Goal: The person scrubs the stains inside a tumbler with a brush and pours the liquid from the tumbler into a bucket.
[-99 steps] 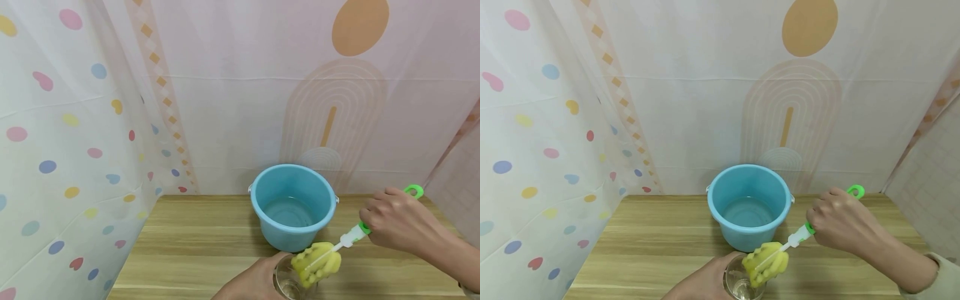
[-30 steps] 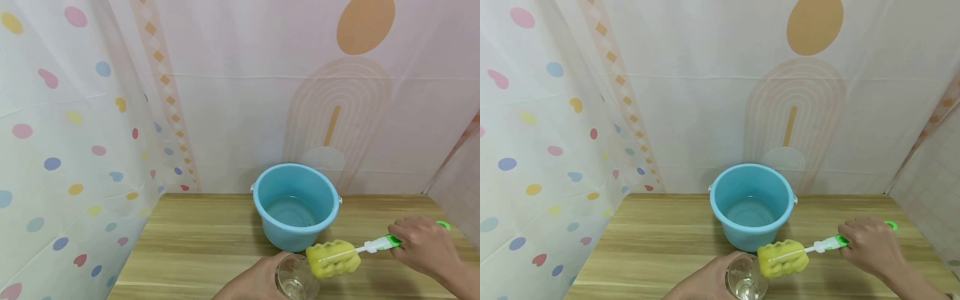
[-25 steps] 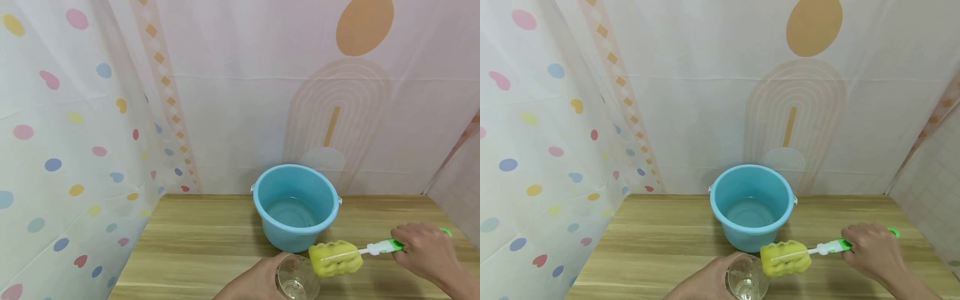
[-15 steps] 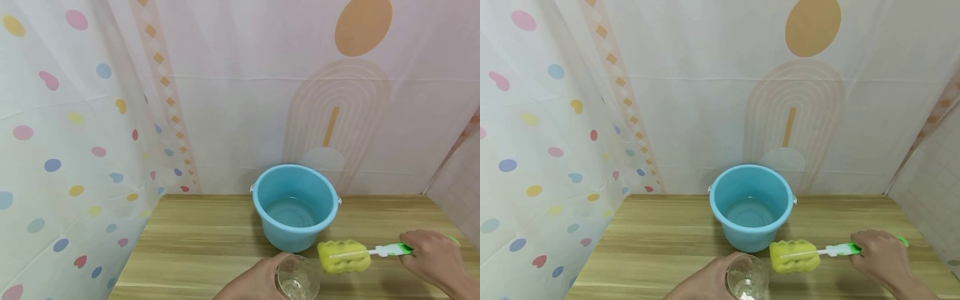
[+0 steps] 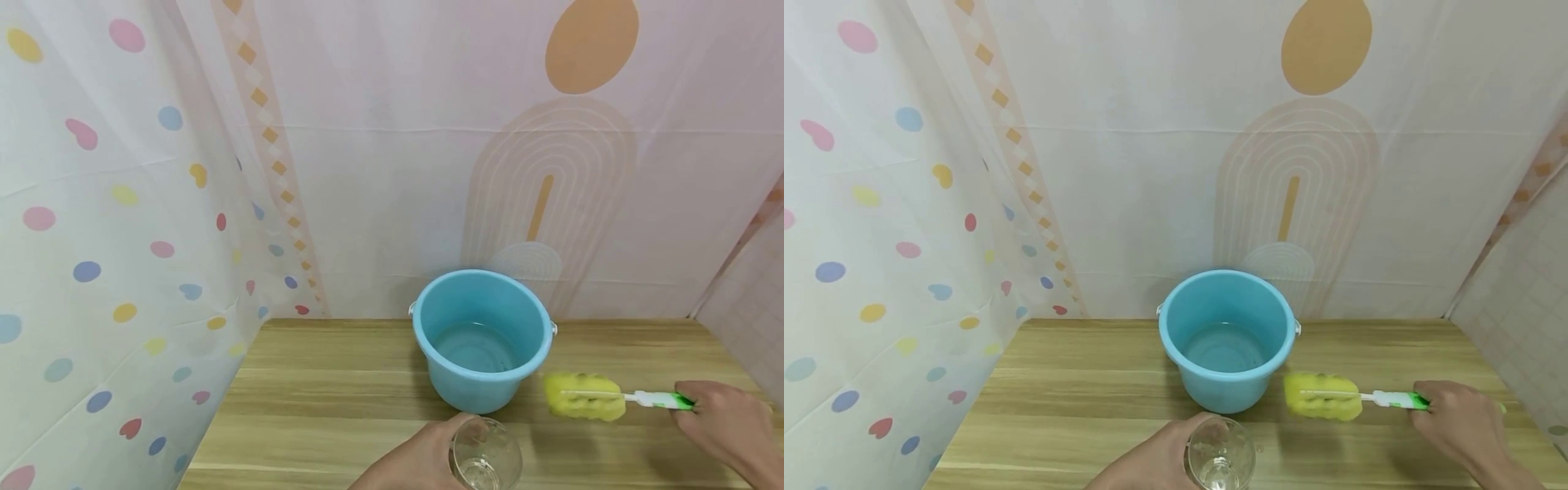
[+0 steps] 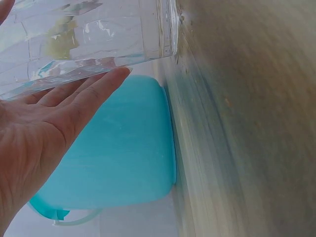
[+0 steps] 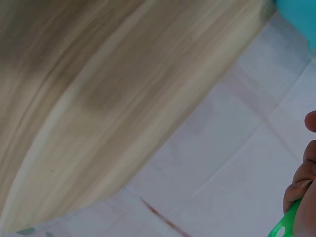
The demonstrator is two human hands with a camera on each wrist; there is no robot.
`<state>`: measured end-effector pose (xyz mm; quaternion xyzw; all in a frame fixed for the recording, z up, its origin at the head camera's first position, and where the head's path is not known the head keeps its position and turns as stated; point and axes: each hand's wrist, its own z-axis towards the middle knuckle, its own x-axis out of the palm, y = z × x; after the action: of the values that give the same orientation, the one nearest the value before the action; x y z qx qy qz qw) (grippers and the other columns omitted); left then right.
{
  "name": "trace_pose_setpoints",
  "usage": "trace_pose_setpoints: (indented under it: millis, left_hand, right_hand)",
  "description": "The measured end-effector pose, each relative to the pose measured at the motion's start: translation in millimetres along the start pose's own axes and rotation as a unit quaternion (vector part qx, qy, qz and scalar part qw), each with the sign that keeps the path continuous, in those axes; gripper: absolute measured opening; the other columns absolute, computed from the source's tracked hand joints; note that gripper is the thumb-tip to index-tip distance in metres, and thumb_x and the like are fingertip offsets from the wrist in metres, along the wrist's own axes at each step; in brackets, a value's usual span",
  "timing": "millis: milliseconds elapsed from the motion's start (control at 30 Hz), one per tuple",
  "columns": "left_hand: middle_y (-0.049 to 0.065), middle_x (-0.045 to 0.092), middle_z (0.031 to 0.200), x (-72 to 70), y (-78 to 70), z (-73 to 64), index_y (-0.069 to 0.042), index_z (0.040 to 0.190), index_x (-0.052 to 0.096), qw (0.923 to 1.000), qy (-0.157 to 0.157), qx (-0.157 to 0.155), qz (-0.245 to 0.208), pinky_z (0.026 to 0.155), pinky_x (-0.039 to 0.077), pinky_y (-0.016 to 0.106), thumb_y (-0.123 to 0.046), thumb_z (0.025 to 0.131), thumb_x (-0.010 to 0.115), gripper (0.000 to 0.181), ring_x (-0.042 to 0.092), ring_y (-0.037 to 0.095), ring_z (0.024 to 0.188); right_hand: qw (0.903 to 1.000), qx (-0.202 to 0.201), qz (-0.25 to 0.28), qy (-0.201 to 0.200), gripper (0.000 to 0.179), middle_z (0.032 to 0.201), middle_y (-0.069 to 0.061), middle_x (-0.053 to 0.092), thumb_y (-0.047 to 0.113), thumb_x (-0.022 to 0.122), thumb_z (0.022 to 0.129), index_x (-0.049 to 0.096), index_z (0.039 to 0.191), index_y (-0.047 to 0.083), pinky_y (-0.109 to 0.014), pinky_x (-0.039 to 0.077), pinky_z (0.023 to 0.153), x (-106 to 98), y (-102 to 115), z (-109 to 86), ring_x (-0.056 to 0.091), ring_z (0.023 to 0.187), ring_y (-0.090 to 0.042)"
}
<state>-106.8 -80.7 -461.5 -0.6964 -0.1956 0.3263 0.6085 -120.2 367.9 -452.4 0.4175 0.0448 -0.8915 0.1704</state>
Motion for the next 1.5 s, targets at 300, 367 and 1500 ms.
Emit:
trace_pose_setpoints:
  millis: [300, 367, 1500]
  left_hand:
    - [-0.013, 0.066, 0.130, 0.2, 0.1, -0.2, -0.035, 0.140, 0.058, 0.9999, 0.000, 0.002, -0.013, 0.102, 0.048, 0.027, -0.026, 0.083, 0.091, 0.066, 0.063, 0.008, 0.118]
    - [-0.013, 0.066, 0.131, 0.1, 0.1, -0.2, -0.035, 0.140, 0.058, 0.9999, 0.000, 0.001, -0.014, 0.102, 0.048, 0.027, -0.026, 0.083, 0.091, 0.066, 0.063, 0.008, 0.118]
    - [-0.015, 0.065, 0.130, 1.1, 0.0, -0.4, -0.037, 0.140, 0.057, 1.0000, -0.006, -0.001, 0.005, 0.102, 0.049, 0.028, -0.030, 0.083, 0.092, 0.068, 0.062, 0.007, 0.118]
  right_hand:
    - [0.9997, 0.016, -0.012, 0.017, 0.042, 0.057, 0.016, 0.021, 0.004, 0.061, 0.065, 0.026, 0.059, 0.025, -0.024, 0.019, 0.044, 7.1, -14.2, -6.0, 0.015, 0.054, -0.001]
    - [0.9992, 0.019, -0.016, 0.031, 0.042, 0.057, 0.015, 0.020, 0.003, 0.061, 0.067, 0.025, 0.059, 0.025, -0.023, 0.019, 0.045, 8.2, -15.7, -7.2, 0.014, 0.054, -0.001]
    - [0.9476, 0.167, 0.046, 0.268, 0.034, 0.060, 0.003, 0.035, 0.008, 0.058, 0.094, 0.040, 0.066, 0.017, -0.027, 0.029, 0.051, 30.7, -24.0, -25.4, 0.032, 0.055, -0.012]
